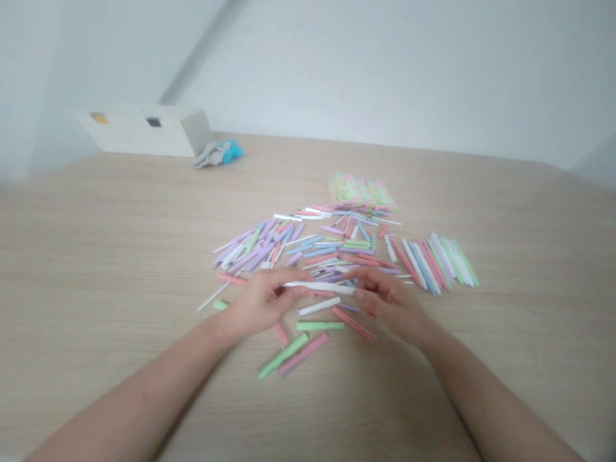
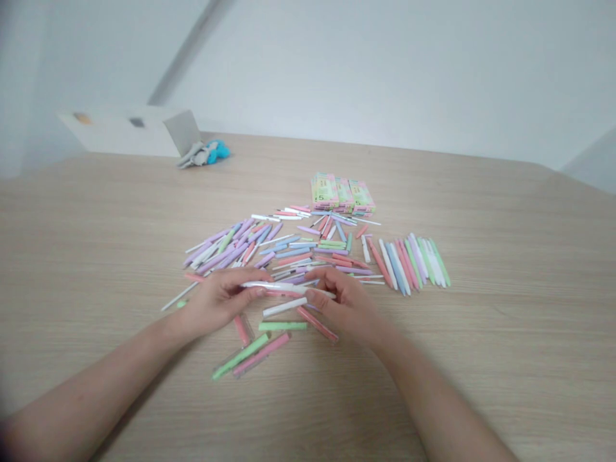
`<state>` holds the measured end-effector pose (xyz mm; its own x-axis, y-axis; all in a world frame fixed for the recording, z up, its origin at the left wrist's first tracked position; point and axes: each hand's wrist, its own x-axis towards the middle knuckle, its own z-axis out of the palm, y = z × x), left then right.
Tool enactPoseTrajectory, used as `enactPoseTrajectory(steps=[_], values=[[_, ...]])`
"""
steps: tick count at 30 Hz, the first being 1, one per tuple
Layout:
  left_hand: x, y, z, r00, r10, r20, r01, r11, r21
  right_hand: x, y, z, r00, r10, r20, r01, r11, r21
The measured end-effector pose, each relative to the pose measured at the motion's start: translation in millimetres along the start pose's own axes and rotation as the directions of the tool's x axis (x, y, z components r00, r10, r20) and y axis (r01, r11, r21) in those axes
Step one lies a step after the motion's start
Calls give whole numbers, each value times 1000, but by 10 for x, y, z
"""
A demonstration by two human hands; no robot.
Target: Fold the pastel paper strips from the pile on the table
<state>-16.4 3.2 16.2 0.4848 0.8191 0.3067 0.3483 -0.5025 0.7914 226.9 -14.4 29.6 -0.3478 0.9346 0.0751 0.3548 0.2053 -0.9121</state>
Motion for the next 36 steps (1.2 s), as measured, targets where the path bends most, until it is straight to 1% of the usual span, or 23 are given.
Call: enactPoseTrajectory(steps=[2, 9, 12, 14, 16, 18, 20, 22, 25, 27, 29, 32, 36], values=[[3, 1, 3, 1000, -19, -8, 19, 1000, -12, 1, -10, 6, 999, -11, -41, 10, 1000, -21], [7, 3, 3, 1000, -28, -12, 27, 999, -33, 1, 13, 46, 994, 0, -108, -3, 999, -32], [7, -23, 10, 998, -52, -20, 52, 998, -31, -8, 22, 30, 992, -27, -122, 17, 997, -81], [6, -41, 12, 998, -61, 1, 61, 997, -41, -13, 24, 14, 991, -56, -121, 41, 991, -127], [3, -51, 9, 998, -49, 45, 52, 996, -70, -18, 26, 2, 991, -72, -116, 52, 985, -165], [-2, -53, 3, 995, -35, 93, 44, 994, -97, -22, 31, -2, 990, -70, -123, 45, 981, -191], [-7, -50, -1, 993, -25, 116, 36, 994, -99, -25, 41, 6, 990, -61, -126, 35, 978, -204], [-13, -47, -1, 993, -10, 122, 19, 997, -78, -30, 55, 24, 992, -54, -118, 30, 979, -199], [-22, -41, 8, 995, 23, 98, -19, 999, -48, -36, 74, 51, 993, -39, -111, 20, 984, -176], [-29, -34, 14, 996, 34, 82, -31, 999, -32, -39, 83, 56, 994, -12, -113, -5, 988, -153], [-34, -24, 14, 995, 43, 90, -43, 999, 1, -39, 89, 48, 995, 20, -94, -32, 992, -120], [-35, -9, 4, 987, 83, 136, -94, 992, 81, -31, 95, 34, 997, 56, -53, -60, 994, -86], [-36, 6, 5, 960, 91, 263, -149, 966, 211, -27, 92, 63, 998, 33, -54, -39, 994, -99]])
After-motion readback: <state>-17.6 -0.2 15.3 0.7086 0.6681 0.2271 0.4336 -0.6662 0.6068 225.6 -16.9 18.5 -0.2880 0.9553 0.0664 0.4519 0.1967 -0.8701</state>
